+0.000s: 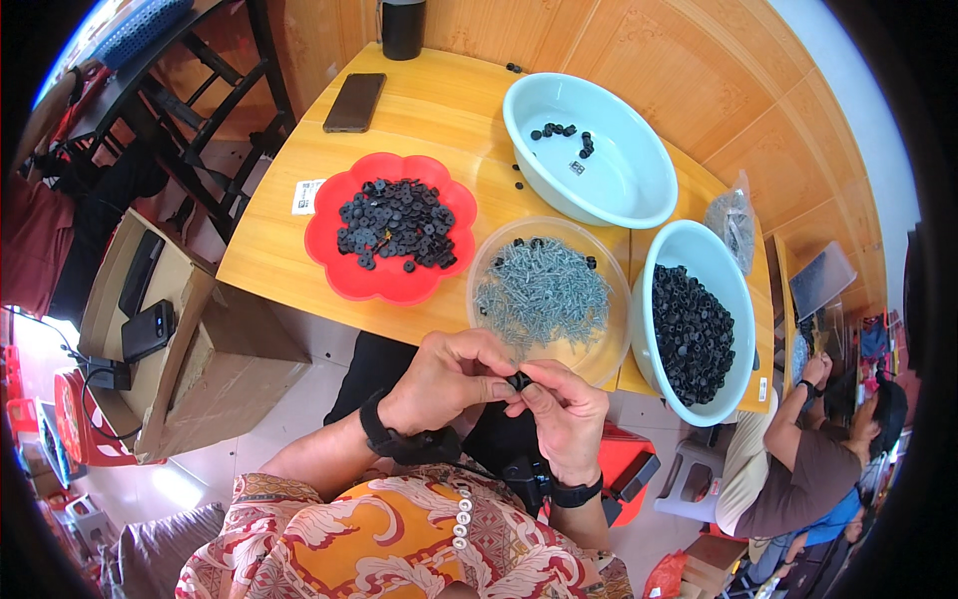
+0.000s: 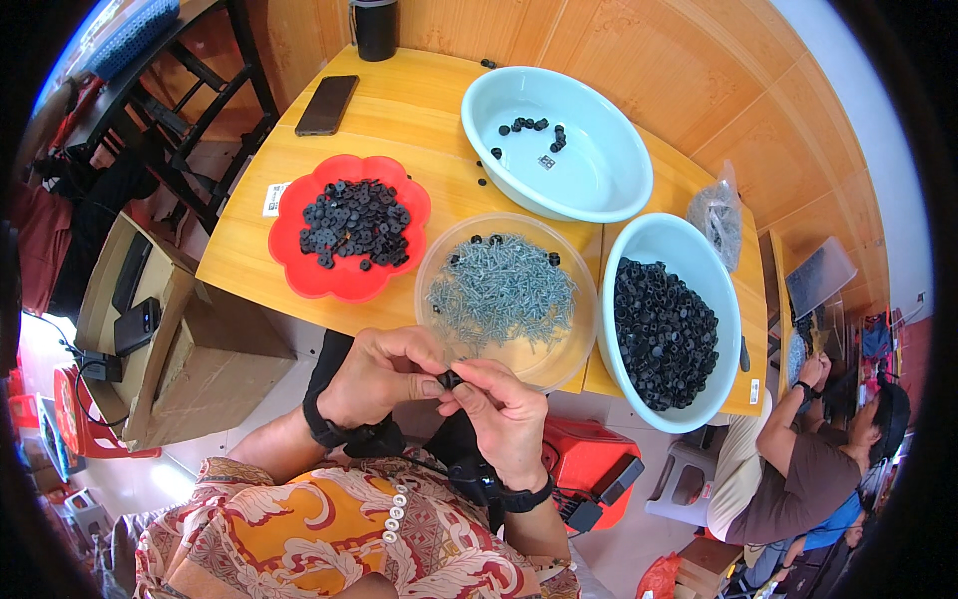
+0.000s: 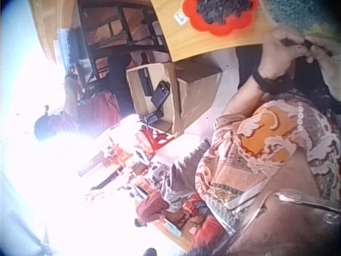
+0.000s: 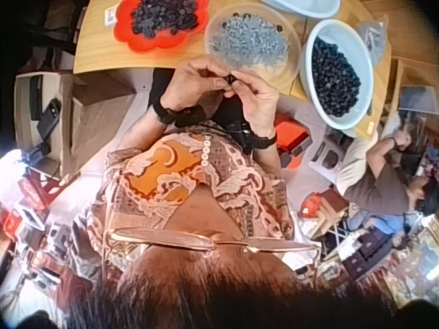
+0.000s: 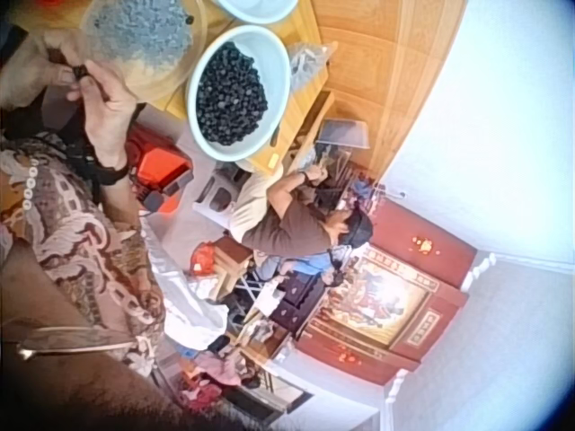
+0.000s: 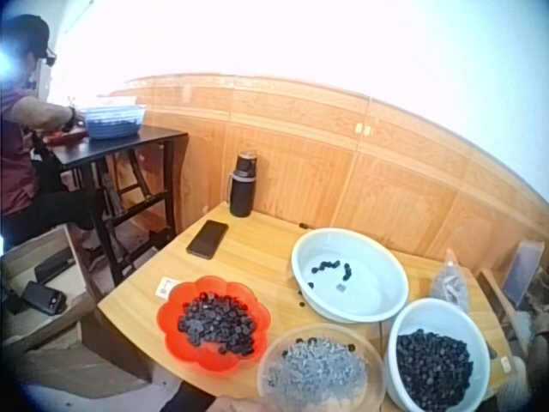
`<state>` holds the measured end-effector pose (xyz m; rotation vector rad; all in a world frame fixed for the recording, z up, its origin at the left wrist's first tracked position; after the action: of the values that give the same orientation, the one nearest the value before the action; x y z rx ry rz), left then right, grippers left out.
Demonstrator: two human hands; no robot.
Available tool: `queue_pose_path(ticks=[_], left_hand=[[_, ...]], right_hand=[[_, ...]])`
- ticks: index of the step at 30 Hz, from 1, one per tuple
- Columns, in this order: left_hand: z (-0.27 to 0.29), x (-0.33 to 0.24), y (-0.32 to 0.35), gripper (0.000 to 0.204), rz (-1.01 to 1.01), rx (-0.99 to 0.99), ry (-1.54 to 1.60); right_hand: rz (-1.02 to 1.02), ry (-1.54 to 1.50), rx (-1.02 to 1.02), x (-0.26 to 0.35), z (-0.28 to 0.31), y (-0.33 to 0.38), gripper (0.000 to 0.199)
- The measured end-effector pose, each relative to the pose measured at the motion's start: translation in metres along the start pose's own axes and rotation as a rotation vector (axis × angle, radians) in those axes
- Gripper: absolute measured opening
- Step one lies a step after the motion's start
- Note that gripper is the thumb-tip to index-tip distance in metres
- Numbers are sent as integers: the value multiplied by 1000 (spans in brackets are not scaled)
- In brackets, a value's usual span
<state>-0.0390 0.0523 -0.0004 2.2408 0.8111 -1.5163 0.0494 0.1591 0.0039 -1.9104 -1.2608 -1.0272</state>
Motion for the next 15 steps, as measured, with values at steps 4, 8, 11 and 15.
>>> queue_pose_path(ticks=[4, 8, 11, 15], left_hand=[[1, 3, -3, 17, -33, 45, 27], [-1, 9, -5, 22, 81, 43, 184], [-1, 14, -5, 25, 94, 66, 261], [-3, 14, -4, 25, 117, 82, 361]], right_hand=[[8, -17, 5, 3, -2, -2, 23], [22, -59, 29, 5, -4, -5, 23], [30, -88, 35, 4, -5, -5, 22], [37, -111, 26, 4, -7, -5, 22]])
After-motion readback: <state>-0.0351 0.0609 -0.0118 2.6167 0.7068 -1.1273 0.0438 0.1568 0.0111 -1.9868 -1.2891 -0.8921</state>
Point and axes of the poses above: each hand's wrist, its own y-axis away from the middle knuckle, its own z-axis out of the back of the hand, x = y × z, the point moved 5 cm from there along -y, towards the middle knuckle, and after that the axes turned 15 degrees about -y, right-handed, at the moved point
